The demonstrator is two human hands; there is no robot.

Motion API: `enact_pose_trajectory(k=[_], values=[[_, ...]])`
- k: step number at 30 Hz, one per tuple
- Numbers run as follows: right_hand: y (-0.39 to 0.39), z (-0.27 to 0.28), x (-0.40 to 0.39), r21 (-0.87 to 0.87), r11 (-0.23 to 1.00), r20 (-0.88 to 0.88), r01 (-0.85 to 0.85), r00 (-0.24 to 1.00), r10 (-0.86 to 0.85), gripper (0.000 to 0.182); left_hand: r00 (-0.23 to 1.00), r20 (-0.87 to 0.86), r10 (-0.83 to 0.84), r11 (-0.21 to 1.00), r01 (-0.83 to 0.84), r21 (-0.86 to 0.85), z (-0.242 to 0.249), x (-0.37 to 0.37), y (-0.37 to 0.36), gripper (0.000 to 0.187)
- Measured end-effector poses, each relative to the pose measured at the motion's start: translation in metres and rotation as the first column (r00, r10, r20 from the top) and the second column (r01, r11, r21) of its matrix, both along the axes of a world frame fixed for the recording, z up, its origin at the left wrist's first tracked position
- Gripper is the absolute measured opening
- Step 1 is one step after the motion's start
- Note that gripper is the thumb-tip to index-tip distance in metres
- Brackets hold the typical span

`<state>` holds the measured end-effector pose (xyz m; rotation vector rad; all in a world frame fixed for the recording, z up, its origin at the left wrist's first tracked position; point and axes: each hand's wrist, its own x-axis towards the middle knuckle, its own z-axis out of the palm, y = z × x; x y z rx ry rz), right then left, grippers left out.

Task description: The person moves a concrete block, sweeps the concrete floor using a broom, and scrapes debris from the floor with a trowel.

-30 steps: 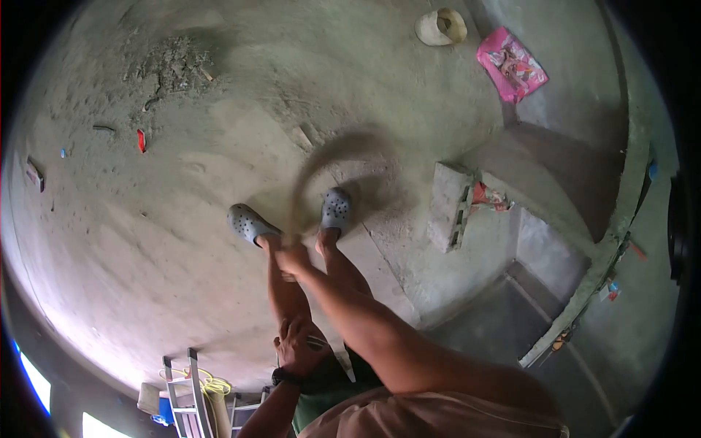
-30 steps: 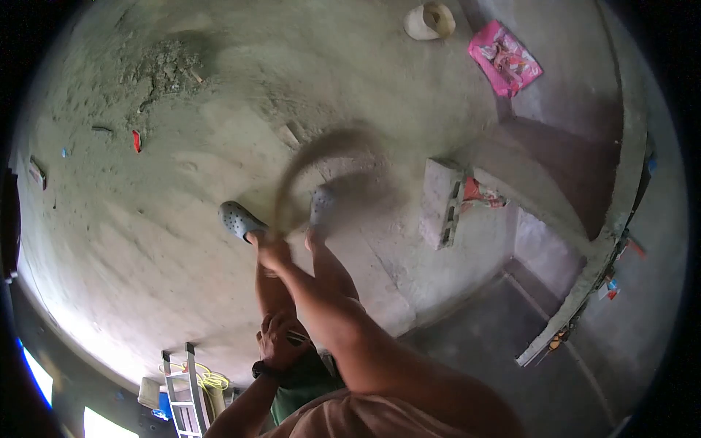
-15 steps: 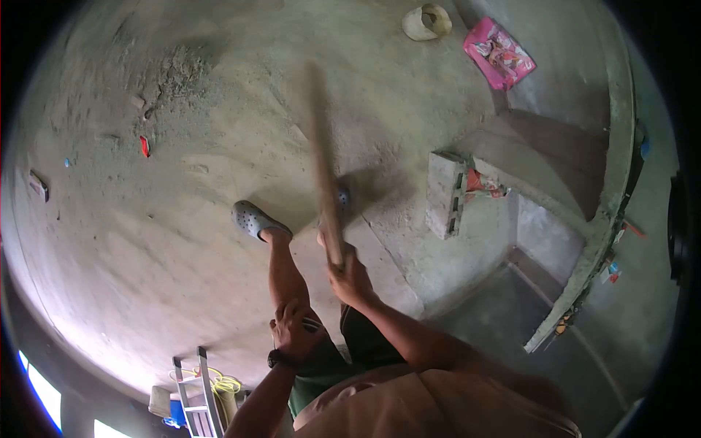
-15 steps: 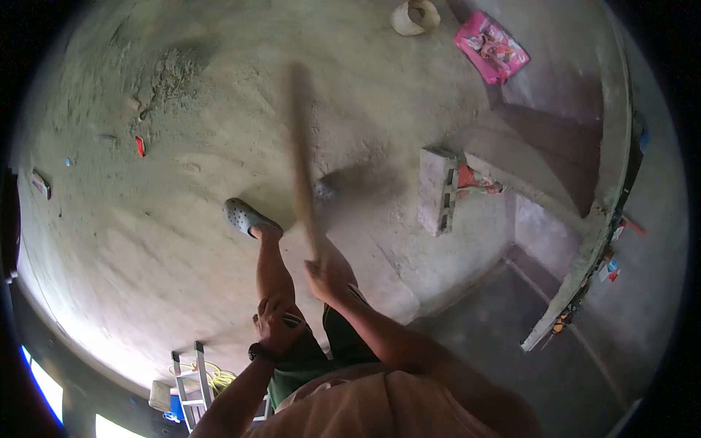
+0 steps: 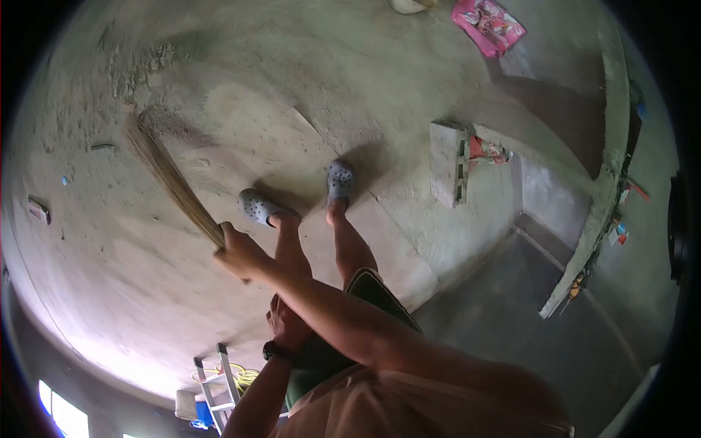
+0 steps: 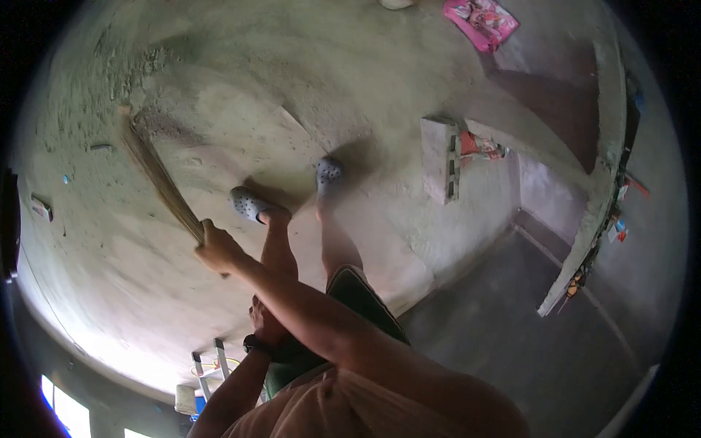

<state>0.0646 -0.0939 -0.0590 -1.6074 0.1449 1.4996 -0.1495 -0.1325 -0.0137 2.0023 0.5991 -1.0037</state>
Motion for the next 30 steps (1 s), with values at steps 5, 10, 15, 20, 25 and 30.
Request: enact_pose_trajectory(k=[5,10,15,20,25,30], values=[[-0.117,0.056,-0.066,-0.028,0.995,0.338,0.092,0.938,-0.077,0.072,0.998,0.029,-0.058,0.998,0.057,0.034,-0.005,-0.01,0.027,0.06],[-0.164,-0.027,-0.097,-0.458,0.604,0.406,0.652,0.758,-0.511,0.045,0.998,0.049,-0.05,0.998,0.052,-0.042,0.0,0.008,0.039,0.058],[-0.032,-0.119,-0.023,-0.283,0.926,0.056,0.249,0.968,-0.243,0.038,0.998,0.061,-0.036,0.999,0.038,-0.033,-0.006,0.002,0.038,0.058],[0.017,-0.023,0.039,-0.054,0.997,0.192,-0.058,0.979,0.067,0.081,0.996,0.082,0.038,0.995,-0.03,-0.098,-0.002,0.009,0.035,0.06],[-0.11,0.003,-0.027,-0.211,0.975,0.599,-0.073,0.779,0.188,0.06,0.999,0.042,-0.001,0.997,0.005,-0.075,-0.001,0.002,0.04,0.063],[-0.117,-0.098,-0.028,-0.452,0.697,0.178,0.557,0.822,-0.541,0.024,0.999,0.032,0.043,0.996,-0.041,-0.074,0.006,0.014,0.054,0.061]])
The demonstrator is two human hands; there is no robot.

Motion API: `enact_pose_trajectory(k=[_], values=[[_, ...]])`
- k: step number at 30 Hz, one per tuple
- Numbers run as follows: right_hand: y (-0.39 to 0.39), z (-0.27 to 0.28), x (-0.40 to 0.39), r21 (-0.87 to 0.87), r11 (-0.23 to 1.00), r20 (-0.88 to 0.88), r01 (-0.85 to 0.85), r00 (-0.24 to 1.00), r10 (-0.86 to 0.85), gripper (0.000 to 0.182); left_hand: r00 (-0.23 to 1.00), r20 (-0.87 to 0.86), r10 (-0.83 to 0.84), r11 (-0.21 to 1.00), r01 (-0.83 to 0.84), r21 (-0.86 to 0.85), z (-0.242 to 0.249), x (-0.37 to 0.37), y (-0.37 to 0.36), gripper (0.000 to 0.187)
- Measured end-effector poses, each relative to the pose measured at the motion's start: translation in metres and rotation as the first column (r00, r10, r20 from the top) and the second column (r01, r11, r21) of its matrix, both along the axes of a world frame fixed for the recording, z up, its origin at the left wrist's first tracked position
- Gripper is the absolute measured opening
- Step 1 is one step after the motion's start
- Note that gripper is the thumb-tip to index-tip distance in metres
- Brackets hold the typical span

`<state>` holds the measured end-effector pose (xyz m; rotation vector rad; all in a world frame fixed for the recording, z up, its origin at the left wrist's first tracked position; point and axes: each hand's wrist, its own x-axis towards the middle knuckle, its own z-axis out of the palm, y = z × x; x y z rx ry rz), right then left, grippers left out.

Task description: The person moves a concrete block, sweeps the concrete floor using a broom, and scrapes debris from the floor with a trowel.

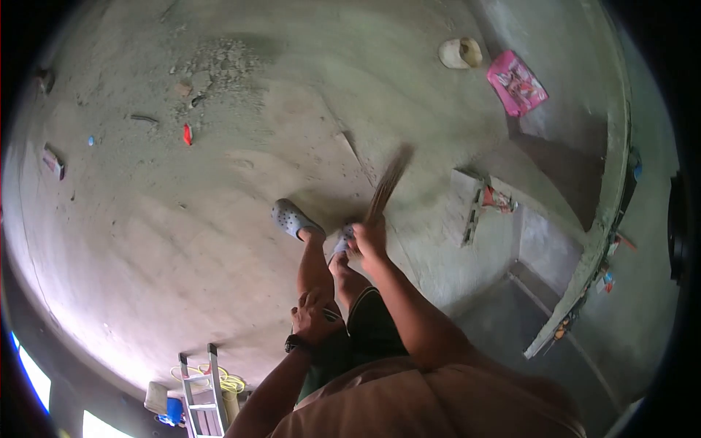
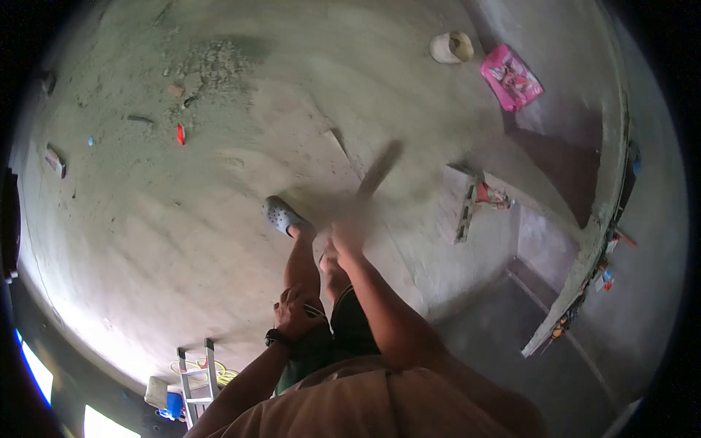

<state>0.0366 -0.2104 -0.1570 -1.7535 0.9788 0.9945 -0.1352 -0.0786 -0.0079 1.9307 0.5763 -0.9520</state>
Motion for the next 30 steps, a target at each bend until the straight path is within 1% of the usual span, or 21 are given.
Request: enact_pose_trajectory(k=[1,2,4,5,7,8,10,11,13,14,17,20,21,23,24,25,26,27,28,29,30], values=[[0.031,-0.023,0.009,-0.012,0.95,-0.127,0.312,0.942,-0.311,0.025,1.0,-0.014,-0.003,1.0,0.003,-0.008,0.0,0.001,0.003,0.057],[0.061,-0.046,0.02,0.11,0.992,-0.122,0.053,0.992,-0.039,0.03,1.0,-0.025,-0.008,1.0,0.007,-0.016,-0.001,0.004,0.005,0.054],[0.147,-0.027,0.045,0.2,0.908,0.03,-0.367,0.929,0.369,0.048,1.0,-0.012,0.012,1.0,-0.013,-0.006,0.0,0.005,0.01,0.052],[0.192,-0.014,0.059,0.199,0.817,0.138,-0.542,0.84,0.524,0.058,1.0,-0.003,0.026,1.0,-0.026,-0.007,0.002,0.004,0.01,0.05],[0.238,0.0,0.075,0.017,0.615,0.334,-0.789,0.584,0.74,0.063,0.998,-0.011,0.059,0.998,-0.059,-0.016,0.003,0.005,0.014,0.051],[0.249,0.027,0.087,0.014,0.617,0.345,-0.787,0.583,0.735,0.063,0.996,-0.009,0.092,0.995,-0.092,-0.028,0.0,0.008,0.018,0.052],[0.245,0.079,0.1,0.235,0.787,0.267,-0.571,0.816,0.513,0.067,0.995,-0.012,0.096,0.995,-0.096,-0.011,-0.005,0.013,0.022,0.054],[0.227,0.087,0.1,0.248,0.824,0.3,-0.509,0.849,0.435,0.073,0.995,-0.029,0.1,0.995,-0.1,-0.001,-0.006,0.014,0.021,0.056],[0.17,0.089,0.107,0.319,0.842,0.218,-0.436,0.898,0.382,0.069,0.995,-0.015,0.103,0.994,-0.102,0.042,-0.012,0.016,0.02,0.059],[0.146,0.117,0.12,0.328,0.865,0.152,-0.38,0.925,0.348,0.065,0.997,-0.019,0.078,0.995,-0.077,0.068,-0.014,0.017,0.02,0.061],[0.097,0.192,0.17,0.255,0.922,0.033,-0.291,0.956,0.293,0.054,0.975,-0.064,0.212,0.975,-0.206,0.085,-0.006,0.043,0.03,0.062],[0.053,0.165,0.205,0.014,0.923,0.157,-0.385,0.913,0.378,0.053,0.933,-0.098,0.345,0.937,-0.336,0.1,0.003,0.064,0.032,0.058],[0.055,0.145,0.224,0.032,0.908,0.155,-0.418,0.899,0.409,0.053,0.916,-0.104,0.387,0.921,-0.377,0.103,0.004,0.074,0.028,0.057],[0.055,0.076,0.255,-0.038,0.962,0.142,-0.27,0.952,0.272,0.04,0.913,-0.12,0.389,0.917,-0.372,0.141,0.004,0.099,0.015,0.056],[0.067,0.045,0.271,0.05,0.965,0.009,-0.258,0.966,0.258,0.039,0.921,-0.145,0.361,0.927,-0.339,0.16,0.008,0.112,0.004,0.055],[0.088,0.021,0.286,0.124,0.966,-0.128,-0.228,0.961,0.243,0.038,0.898,-0.135,0.418,0.901,-0.392,0.186,0.013,0.121,-0.003,0.057],[0.111,0.01,0.295,0.218,0.91,-0.182,-0.352,0.902,0.393,0.037,0.891,-0.138,0.432,0.896,-0.407,0.181,0.013,0.129,-0.013,0.057],[0.159,0.05,0.298,0.263,0.8,-0.057,-0.54,0.819,0.571,0.037,0.856,-0.144,0.497,0.863,-0.47,0.187,0.011,0.133,-0.023,0.059],[0.189,0.081,0.299,0.329,0.761,-0.023,-0.559,0.801,0.599,0.044,0.815,-0.149,0.56,0.825,-0.53,0.198,0.006,0.131,-0.032,0.06],[0.208,0.103,0.305,0.326,0.672,0.017,-0.665,0.715,0.699,0.054,0.742,-0.062,0.667,0.742,-0.656,0.137,-0.019,0.114,-0.054,0.062],[0.218,0.123,0.312,0.324,0.66,0.018,-0.678,0.702,0.712,0.054,0.73,-0.061,0.681,0.73,-0.67,0.135,-0.042,0.105,-0.072,0.062]])
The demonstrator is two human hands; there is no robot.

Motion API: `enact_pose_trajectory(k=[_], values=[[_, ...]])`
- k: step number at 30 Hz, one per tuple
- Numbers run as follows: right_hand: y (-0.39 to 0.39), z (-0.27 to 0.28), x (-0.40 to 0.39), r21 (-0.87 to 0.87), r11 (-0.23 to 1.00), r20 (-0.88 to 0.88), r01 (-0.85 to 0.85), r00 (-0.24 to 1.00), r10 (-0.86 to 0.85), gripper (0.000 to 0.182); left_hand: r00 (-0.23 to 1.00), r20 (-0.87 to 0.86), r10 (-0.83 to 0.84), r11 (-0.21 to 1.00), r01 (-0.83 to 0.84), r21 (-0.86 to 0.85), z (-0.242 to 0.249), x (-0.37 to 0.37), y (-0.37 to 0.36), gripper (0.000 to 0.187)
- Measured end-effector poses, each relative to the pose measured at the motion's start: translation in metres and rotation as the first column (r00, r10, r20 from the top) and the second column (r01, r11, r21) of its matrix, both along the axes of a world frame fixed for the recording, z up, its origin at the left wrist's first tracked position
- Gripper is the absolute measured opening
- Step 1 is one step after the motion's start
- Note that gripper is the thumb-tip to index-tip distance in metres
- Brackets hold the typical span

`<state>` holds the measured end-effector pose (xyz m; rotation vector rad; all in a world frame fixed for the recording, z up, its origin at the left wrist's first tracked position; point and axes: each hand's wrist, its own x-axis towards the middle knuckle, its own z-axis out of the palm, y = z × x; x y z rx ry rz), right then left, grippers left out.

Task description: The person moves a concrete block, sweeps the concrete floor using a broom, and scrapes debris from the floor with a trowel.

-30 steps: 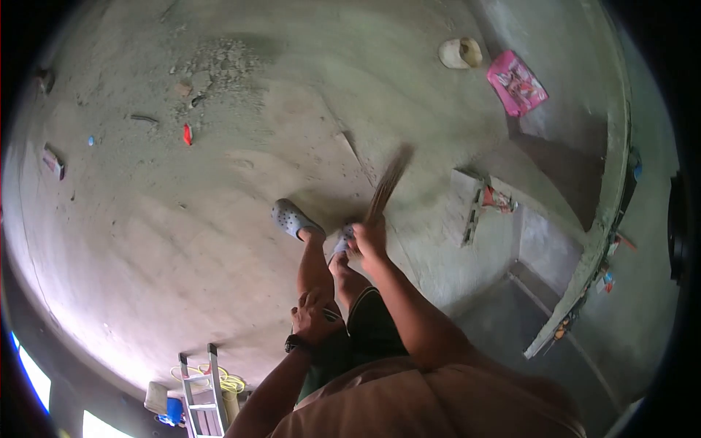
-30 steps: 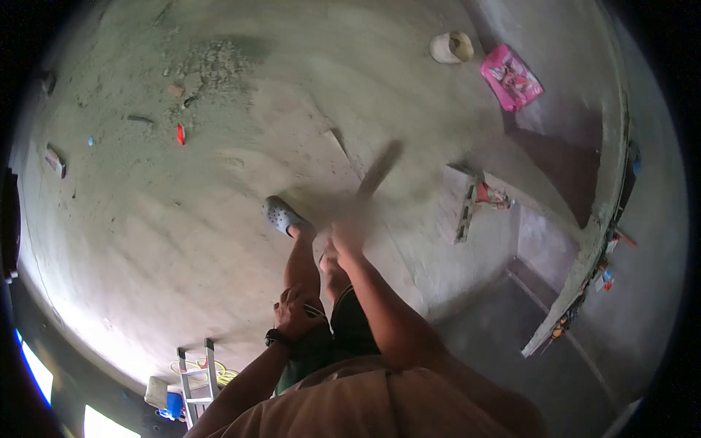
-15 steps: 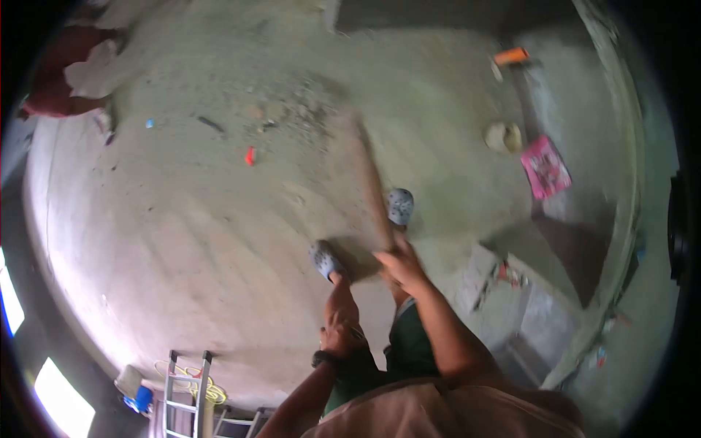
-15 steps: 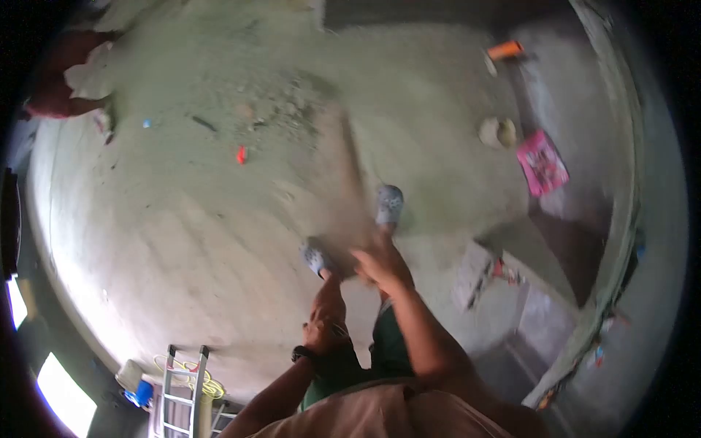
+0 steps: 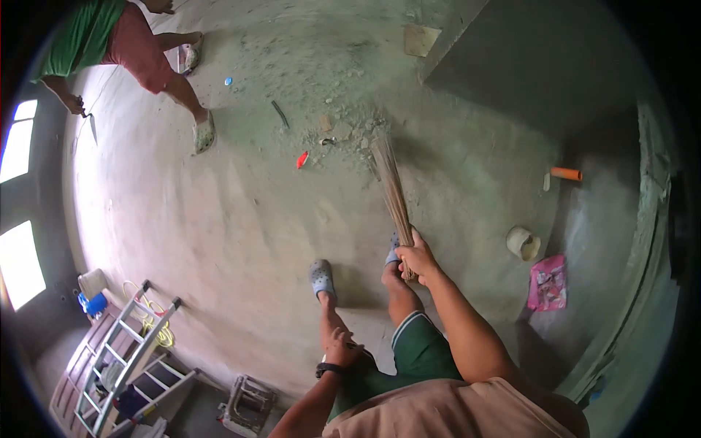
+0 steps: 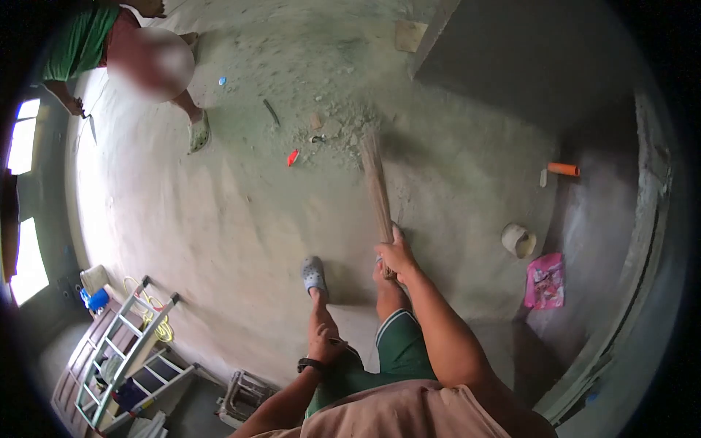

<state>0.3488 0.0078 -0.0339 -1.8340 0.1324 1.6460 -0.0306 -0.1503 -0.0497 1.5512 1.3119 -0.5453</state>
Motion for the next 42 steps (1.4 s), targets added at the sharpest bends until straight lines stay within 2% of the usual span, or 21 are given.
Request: enact_pose_trajectory(k=[2,3,4,6,11,13,16,17,19,20,21,24,25,26,28,30,34,36,37,39,42], values=[[0.009,0.041,0.02,0.085,0.995,-0.044,-0.059,0.997,0.063,0.057,0.937,0.03,0.347,0.932,-0.348,0.096,-0.026,-0.004,-0.025,0.064],[0.007,0.064,0.032,0.087,0.991,-0.023,-0.102,0.994,0.104,0.065,0.868,0.075,0.492,0.871,-0.49,-0.034,-0.024,-0.001,-0.021,0.058],[-0.002,0.071,0.043,0.078,0.989,-0.013,-0.127,0.992,0.129,0.065,0.854,0.081,0.514,0.858,-0.512,-0.047,-0.014,0.012,-0.013,0.058],[-0.035,0.083,0.068,0.049,0.991,-0.033,-0.123,0.992,0.124,0.057,0.872,0.116,0.476,0.849,-0.49,0.2,0.028,0.037,0.005,0.042],[-0.146,0.088,0.137,-0.166,0.895,0.18,-0.415,0.879,0.441,0.038,0.672,0.239,0.7,0.678,-0.732,0.073,0.056,0.065,-0.01,0.038],[-0.169,0.104,0.159,-0.339,0.754,0.17,-0.563,0.752,0.637,0.04,0.611,0.248,0.752,0.622,-0.782,0.041,0.062,0.073,-0.03,0.038],[-0.189,0.119,0.172,-0.264,0.625,0.148,-0.735,0.609,0.779,0.052,0.581,0.194,0.791,0.597,-0.801,-0.036,0.071,0.079,-0.078,0.04],[-0.178,0.13,0.162,-0.269,0.609,0.152,-0.747,0.591,0.792,0.052,0.644,0.192,0.741,0.657,-0.754,-0.006,0.068,0.081,-0.096,0.041],[-0.144,0.134,0.13,-0.182,0.329,0.14,-0.927,0.306,0.942,0.063,0.722,0.173,0.67,0.732,-0.682,0.008,0.07,0.084,-0.138,0.046],[-0.133,0.12,0.115,-0.086,0.196,0.255,-0.977,0.168,0.952,0.064,0.706,0.175,0.686,0.718,-0.696,-0.003,0.071,0.087,-0.156,0.046],[-0.125,0.104,0.097,-0.002,0.051,0.373,-0.999,0.047,0.927,0.066,0.661,0.129,0.739,0.672,-0.738,-0.065,0.073,0.089,-0.173,0.047],[-0.088,0.073,0.044,0.022,-0.202,0.395,-0.979,-0.177,0.901,0.064,0.611,0.002,0.792,0.606,-0.785,-0.128,0.073,0.101,-0.218,0.055],[-0.083,0.057,0.029,0.063,-0.31,0.424,-0.949,-0.255,0.869,0.062,0.513,-0.017,0.858,0.501,-0.844,-0.192,0.073,0.106,-0.228,0.061],[-0.081,0.038,0.015,0.067,-0.316,0.418,-0.946,-0.261,0.87,0.062,0.405,-0.043,0.913,0.383,-0.889,-0.25,0.069,0.115,-0.228,0.067],[-0.08,-0.007,0.004,0.057,-0.481,0.193,-0.875,-0.463,0.865,0.061,0.414,-0.088,0.906,0.382,-0.889,-0.253,0.083,0.132,-0.197,0.077],[-0.082,-0.084,0.025,0.018,-0.552,0.158,-0.834,-0.543,0.825,0.06,0.372,-0.072,0.926,0.348,-0.91,-0.227,0.073,0.15,-0.18,0.079],[-0.022,-0.207,0.153,-0.451,-0.429,0.109,-0.782,-0.526,0.844,0.054,0.368,-0.141,0.919,0.333,-0.917,-0.22,0.056,0.201,-0.129,0.085],[0.085,-0.181,0.215,-0.576,-0.274,0.226,-0.77,-0.473,0.852,0.05,0.51,-0.21,0.834,0.492,-0.86,-0.135,0.048,0.231,-0.096,0.096],[0.129,-0.177,0.238,-0.709,-0.181,0.244,-0.681,-0.479,0.843,0.048,0.503,-0.215,0.837,0.483,-0.864,-0.142,0.04,0.242,-0.084,0.096],[0.219,-0.166,0.274,-0.753,-0.123,0.194,-0.647,-0.396,0.898,0.046,0.503,-0.264,0.823,0.462,-0.863,-0.203,0.036,0.258,-0.071,0.099],[0.302,-0.145,0.291,-0.742,-0.007,0.366,-0.67,-0.415,0.833,0.046,0.57,-0.281,0.772,0.519,-0.821,-0.238,0.036,0.279,-0.048,0.095]])
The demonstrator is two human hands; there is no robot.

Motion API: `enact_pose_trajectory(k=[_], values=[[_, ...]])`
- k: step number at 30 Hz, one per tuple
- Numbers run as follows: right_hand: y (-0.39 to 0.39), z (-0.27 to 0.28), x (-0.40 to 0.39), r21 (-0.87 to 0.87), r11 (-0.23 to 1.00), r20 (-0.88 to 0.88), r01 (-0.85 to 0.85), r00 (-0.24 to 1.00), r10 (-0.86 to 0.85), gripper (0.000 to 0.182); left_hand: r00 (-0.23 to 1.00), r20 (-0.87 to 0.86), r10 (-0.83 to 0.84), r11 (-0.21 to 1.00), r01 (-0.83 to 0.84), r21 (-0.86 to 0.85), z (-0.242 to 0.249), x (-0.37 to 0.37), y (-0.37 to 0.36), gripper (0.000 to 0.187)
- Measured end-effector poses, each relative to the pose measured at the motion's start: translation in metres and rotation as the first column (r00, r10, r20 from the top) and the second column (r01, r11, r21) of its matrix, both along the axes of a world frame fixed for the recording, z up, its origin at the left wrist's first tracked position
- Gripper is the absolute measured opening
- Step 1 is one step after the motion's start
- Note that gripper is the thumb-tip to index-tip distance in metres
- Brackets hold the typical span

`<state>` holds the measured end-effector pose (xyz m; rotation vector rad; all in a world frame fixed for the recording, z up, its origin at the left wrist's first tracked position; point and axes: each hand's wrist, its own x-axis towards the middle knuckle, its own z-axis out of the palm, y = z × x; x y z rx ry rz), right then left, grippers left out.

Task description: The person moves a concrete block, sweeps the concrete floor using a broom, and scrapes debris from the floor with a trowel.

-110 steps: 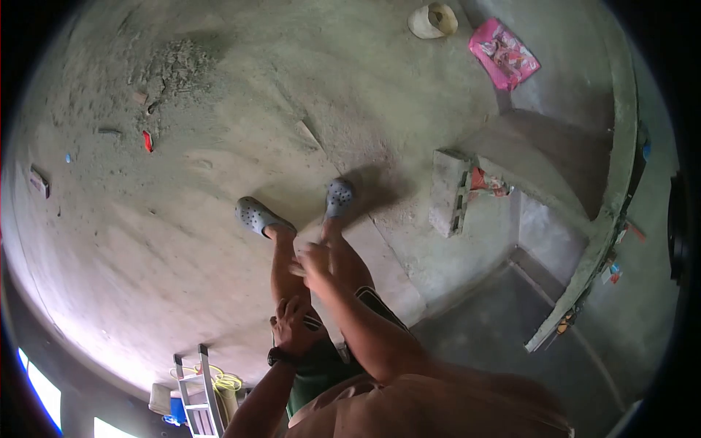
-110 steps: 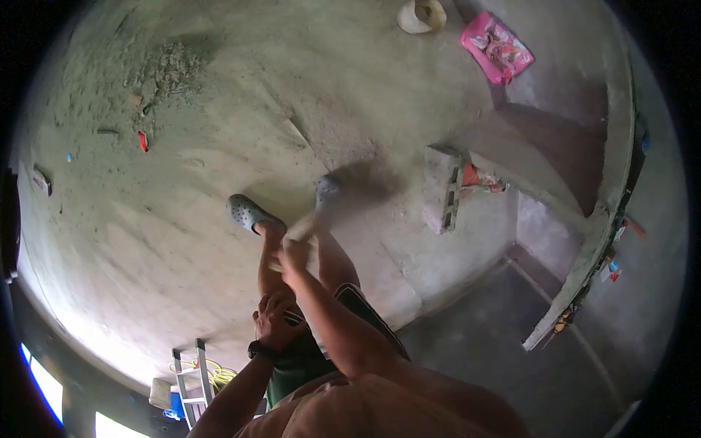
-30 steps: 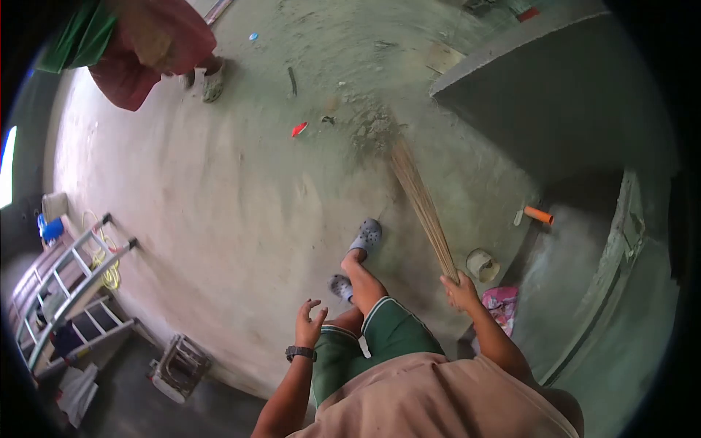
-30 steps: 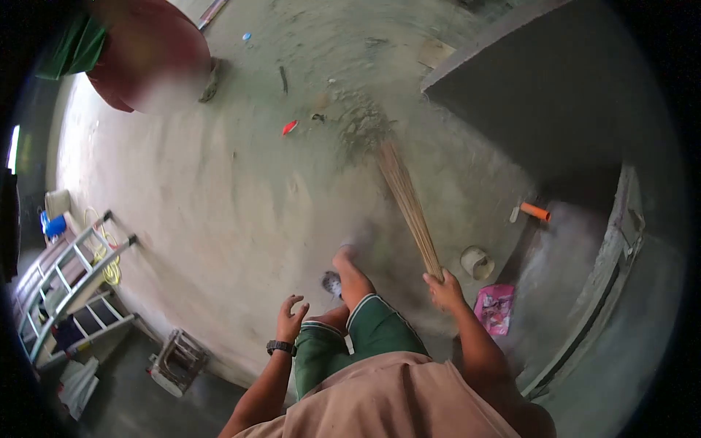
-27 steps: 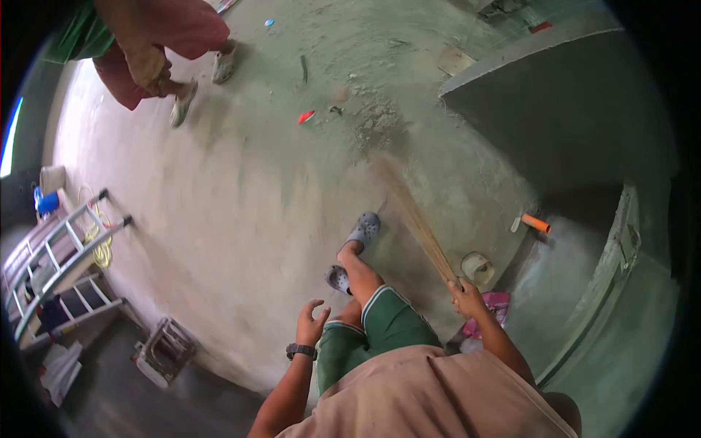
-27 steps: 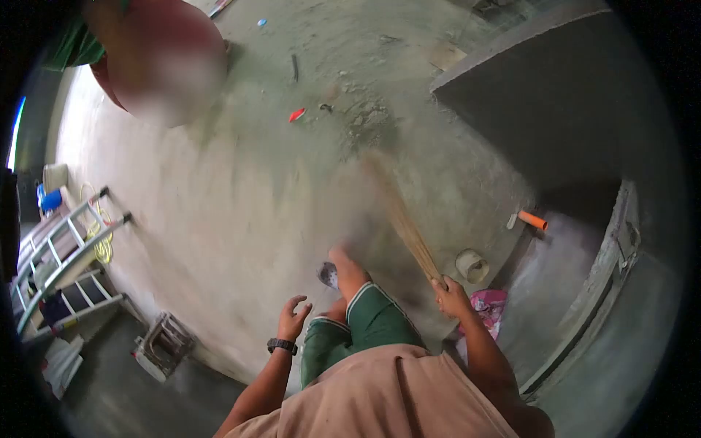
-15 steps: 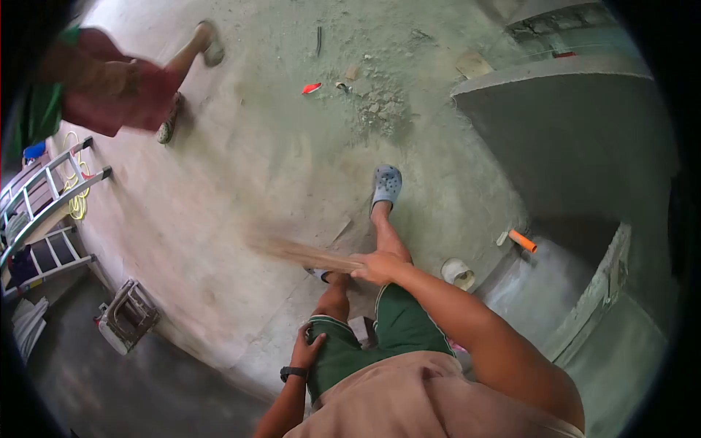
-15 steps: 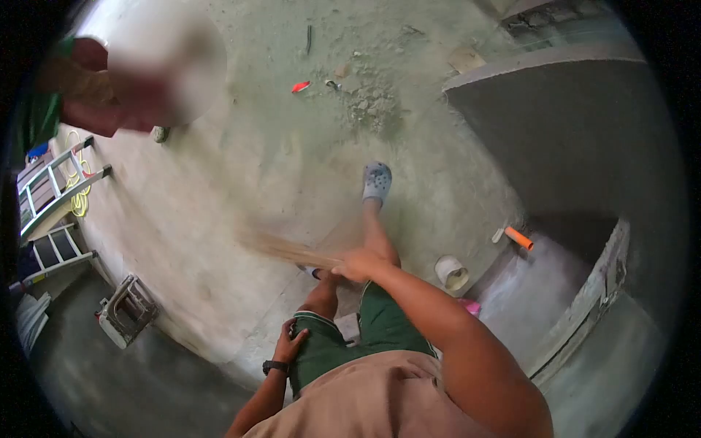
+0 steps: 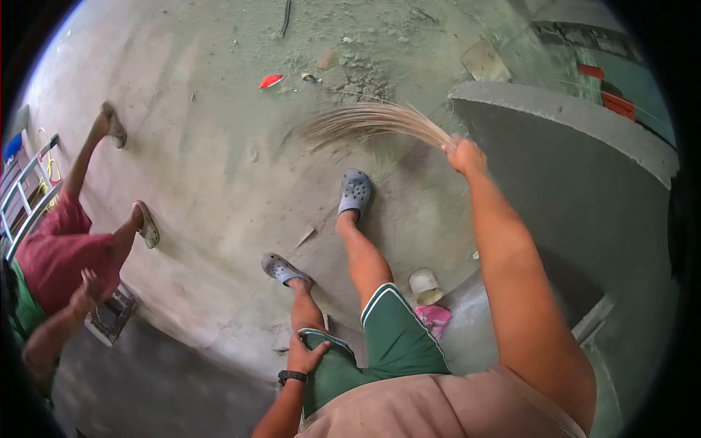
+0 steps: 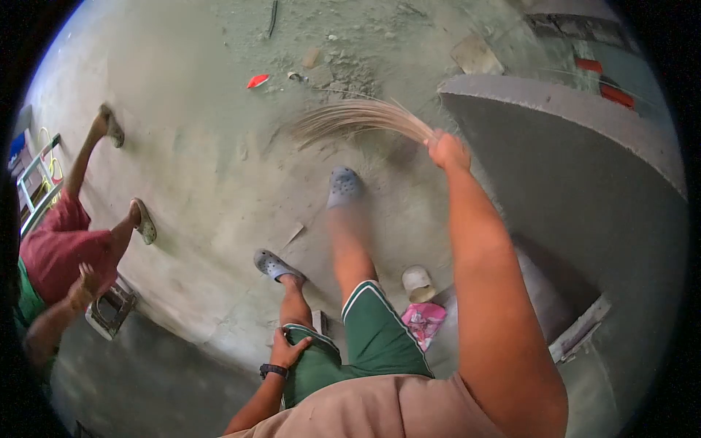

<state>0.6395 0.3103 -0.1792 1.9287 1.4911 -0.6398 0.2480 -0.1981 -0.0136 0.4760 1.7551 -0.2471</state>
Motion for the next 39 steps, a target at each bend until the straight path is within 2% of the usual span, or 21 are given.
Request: enact_pose_trajectory(k=[4,6,10,13,14,15,19,20,22,23,24,26,27,29,30,31,33,34,35,37,39], values=[[0.065,0.0,0.007,0.082,0.997,0.027,-0.01,1.0,0.008,0.049,0.999,-0.042,-0.005,1.0,0.005,0.011,0.007,0.009,0.024,0.093],[0.091,0.01,0.012,0.063,0.998,0.048,0.007,0.999,-0.01,0.053,0.988,-0.007,0.156,0.985,-0.155,0.074,0.019,0.008,0.047,0.09],[0.138,0.034,0.01,0.158,0.987,0.056,0.008,0.998,-0.017,0.054,0.975,0.069,0.209,0.967,-0.217,0.135,0.046,0.007,0.094,0.095],[0.153,0.045,-0.001,0.267,0.962,-0.001,-0.058,0.998,0.06,0.053,0.976,0.011,0.216,0.945,-0.212,0.248,0.061,0.009,0.106,0.107],[0.15,0.048,-0.006,0.319,0.945,-0.067,-0.079,0.992,0.106,0.054,0.991,-0.028,0.132,0.959,-0.12,0.258,0.065,0.009,0.109,0.112],[0.145,0.05,-0.013,0.367,0.925,-0.134,-0.097,0.979,0.155,0.054,0.996,-0.069,0.048,0.965,-0.028,0.26,0.068,0.008,0.113,0.118],[0.051,0.059,-0.064,0.463,0.857,-0.363,0.227,0.931,-0.05,0.054,0.992,-0.119,-0.03,0.964,0.061,0.26,0.074,0.011,0.12,0.119],[0.018,0.058,-0.07,0.344,0.895,-0.47,0.283,0.877,-0.097,0.051,0.99,-0.116,-0.075,0.962,0.102,0.253,0.071,0.014,0.118,0.118],[-0.058,0.077,-0.099,0.206,0.961,-0.643,0.183,0.766,-0.009,0.049,0.987,-0.11,-0.115,0.958,0.14,0.252,0.057,0.019,0.11,0.117],[-0.093,0.088,-0.119,0.033,0.978,-0.747,0.204,0.655,-0.112,0.05,0.986,-0.101,-0.131,0.966,0.149,0.209,0.044,0.021,0.106,0.116],[-0.135,0.078,-0.127,-0.063,0.993,-0.729,0.102,0.675,-0.116,0.058,0.985,-0.087,-0.148,0.973,0.161,0.165,0.036,0.02,0.105,0.114],[-0.184,0.079,-0.163,-0.351,0.93,-0.559,-0.108,0.821,-0.116,0.058,0.981,-0.103,-0.163,0.976,0.175,0.126,0.025,0.015,0.103,0.112],[-0.189,0.063,-0.163,-0.356,0.928,-0.555,-0.109,0.823,-0.116,0.058,0.987,-0.08,-0.141,0.975,0.152,0.16,0.019,0.011,0.098,0.111],[-0.211,0.018,-0.157,-0.315,0.919,-0.489,-0.236,0.871,0.056,0.059,0.99,-0.042,-0.134,0.978,0.139,0.154,0.027,0.005,0.084,0.11],[-0.184,0.001,-0.147,-0.168,0.955,-0.523,-0.245,0.843,0.125,0.056,0.99,-0.056,-0.132,0.976,0.14,0.168,0.028,0.001,0.09,0.109],[-0.142,-0.014,-0.127,-0.252,0.957,-0.355,-0.142,0.934,0.045,0.051,0.989,-0.069,-0.13,0.973,0.141,0.184,0.027,-0.002,0.092,0.107],[-0.061,-0.056,-0.071,-0.024,1.0,-0.23,-0.015,0.973,0.009,0.052,0.991,-0.068,-0.119,0.97,0.131,0.206,0.02,-0.009,0.083,0.106],[-0.015,-0.039,-0.064,0.045,0.999,-0.224,0.027,0.974,-0.016,0.053,0.993,-0.065,-0.096,0.967,0.109,0.231,0.018,-0.009,0.08,0.105],[0.023,-0.02,-0.066,0.12,0.993,-0.13,0.016,0.991,0.0,0.056,0.994,-0.054,-0.094,0.967,0.105,0.234,0.019,-0.009,0.079,0.105],[0.067,0.028,-0.094,0.208,0.976,-0.191,0.058,0.981,-0.018,0.057,0.994,-0.049,-0.099,0.973,0.107,0.206,0.022,-0.015,0.083,0.104],[0.063,0.049,-0.112,0.276,0.957,-0.275,0.091,0.961,-0.013,0.057,0.995,-0.047,-0.09,0.968,0.098,0.23,0.017,-0.017,0.072,0.104]])
